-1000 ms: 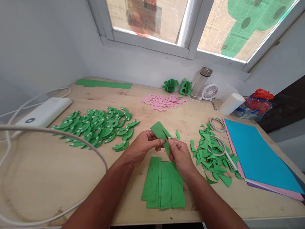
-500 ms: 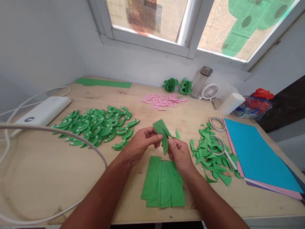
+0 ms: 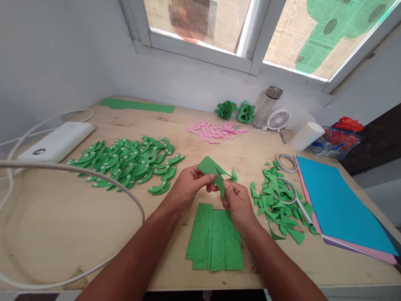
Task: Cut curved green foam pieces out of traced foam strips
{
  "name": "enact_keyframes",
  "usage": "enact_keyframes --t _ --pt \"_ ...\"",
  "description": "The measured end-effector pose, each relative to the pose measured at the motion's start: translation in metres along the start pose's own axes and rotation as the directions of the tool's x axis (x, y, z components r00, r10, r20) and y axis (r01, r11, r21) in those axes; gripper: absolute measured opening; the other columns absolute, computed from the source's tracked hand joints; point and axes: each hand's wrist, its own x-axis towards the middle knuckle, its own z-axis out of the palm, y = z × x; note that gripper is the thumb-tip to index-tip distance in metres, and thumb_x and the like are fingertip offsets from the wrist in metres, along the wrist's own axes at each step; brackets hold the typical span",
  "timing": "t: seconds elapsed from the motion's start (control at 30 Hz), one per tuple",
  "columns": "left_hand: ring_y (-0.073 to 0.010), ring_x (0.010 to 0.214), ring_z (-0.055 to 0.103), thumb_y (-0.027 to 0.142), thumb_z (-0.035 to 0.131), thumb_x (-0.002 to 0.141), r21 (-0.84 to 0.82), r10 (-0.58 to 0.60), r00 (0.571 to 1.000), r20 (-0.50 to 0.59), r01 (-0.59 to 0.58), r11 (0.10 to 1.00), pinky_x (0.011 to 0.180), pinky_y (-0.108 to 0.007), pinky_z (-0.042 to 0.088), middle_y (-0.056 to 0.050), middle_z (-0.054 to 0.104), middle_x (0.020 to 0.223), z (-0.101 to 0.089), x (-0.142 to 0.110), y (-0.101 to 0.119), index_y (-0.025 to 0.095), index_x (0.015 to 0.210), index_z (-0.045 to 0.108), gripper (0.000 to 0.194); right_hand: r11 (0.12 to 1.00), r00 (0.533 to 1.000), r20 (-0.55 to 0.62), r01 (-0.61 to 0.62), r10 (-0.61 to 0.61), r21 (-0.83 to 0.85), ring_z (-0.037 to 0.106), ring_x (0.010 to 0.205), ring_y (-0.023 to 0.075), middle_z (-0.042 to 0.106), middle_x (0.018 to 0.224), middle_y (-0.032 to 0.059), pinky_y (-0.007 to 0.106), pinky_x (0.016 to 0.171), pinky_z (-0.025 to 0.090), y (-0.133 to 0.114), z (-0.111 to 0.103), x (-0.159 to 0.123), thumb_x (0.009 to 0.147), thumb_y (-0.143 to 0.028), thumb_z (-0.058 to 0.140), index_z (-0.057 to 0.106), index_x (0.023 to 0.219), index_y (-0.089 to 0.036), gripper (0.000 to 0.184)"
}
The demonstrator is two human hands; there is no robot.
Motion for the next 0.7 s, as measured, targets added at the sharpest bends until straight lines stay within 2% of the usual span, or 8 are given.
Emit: enact_keyframes --t 0.3,0.7 --pt "-0.0119 0.053 0.052 0.021 0.067 0.073 0.009 0.024 1.0 -0.015 -0.023 1.0 0.06 -0.026 0.042 0.002 0.061 0.054 0.004 -0.001 -0.001 0.016 0.065 0.062 0.011 0.991 0.999 0.018 -0.043 0.041 0.129 0.021 0.042 0.0073 0.031 0.046 -0.0082 0.024 0.042 0.015 0.005 0.002 -0.001 0.078 -0.067 0.056 0.054 0.065 -0.018 0.051" --pt "-0.0125 0.053 0.052 0.023 0.067 0.071 0.014 0.031 0.999 -0.027 -0.031 0.999 0.059 -0.027 0.042 0.001 0.061 0.052 0.006 -0.004 0.006 0.017 0.062 0.061 0.012 0.981 0.998 0.045 -0.06 0.052 0.185 0.019 0.043 0.0081 0.028 0.048 -0.0086 0.025 0.043 0.012 0.009 0.004 -0.001 0.083 -0.062 0.055 0.054 0.07 -0.019 0.045"
